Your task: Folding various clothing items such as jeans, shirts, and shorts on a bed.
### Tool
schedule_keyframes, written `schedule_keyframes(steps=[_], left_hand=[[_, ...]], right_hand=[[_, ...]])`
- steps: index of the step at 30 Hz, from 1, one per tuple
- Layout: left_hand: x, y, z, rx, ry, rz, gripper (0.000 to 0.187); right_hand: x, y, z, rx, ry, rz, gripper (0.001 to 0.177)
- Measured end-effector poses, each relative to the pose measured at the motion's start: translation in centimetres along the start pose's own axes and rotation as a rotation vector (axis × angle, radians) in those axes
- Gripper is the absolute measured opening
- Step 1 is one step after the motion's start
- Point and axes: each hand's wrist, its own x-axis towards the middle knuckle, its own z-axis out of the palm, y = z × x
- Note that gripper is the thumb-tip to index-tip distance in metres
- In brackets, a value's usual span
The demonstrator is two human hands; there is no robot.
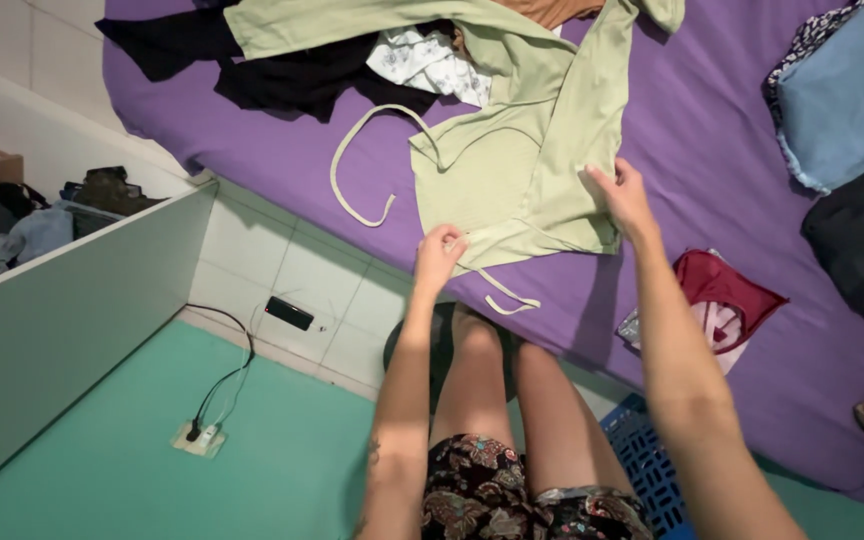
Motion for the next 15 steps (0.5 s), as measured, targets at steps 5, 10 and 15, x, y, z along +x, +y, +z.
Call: schedule_keyframes(steps=[5, 10, 15], left_hand=[[0.3, -0.3, 0.0, 0.054, 0.09, 0.226, 0.013], [1.3, -0.6, -1.3, 0.009, 0.006, 0.253, 0.014], [1.9, 3.8, -3.1, 0.183, -0.016, 0.236, 0.017]], right_hand=[[1.5, -2.2, -1.1, 0.005, -0.144, -0.211, 0.025], [4.8, 0.8, -2.8, 0.082, -0.23, -0.048, 0.026], [3.2, -6.9, -0.2, 0.056, -0.208, 0.182, 0.034]])
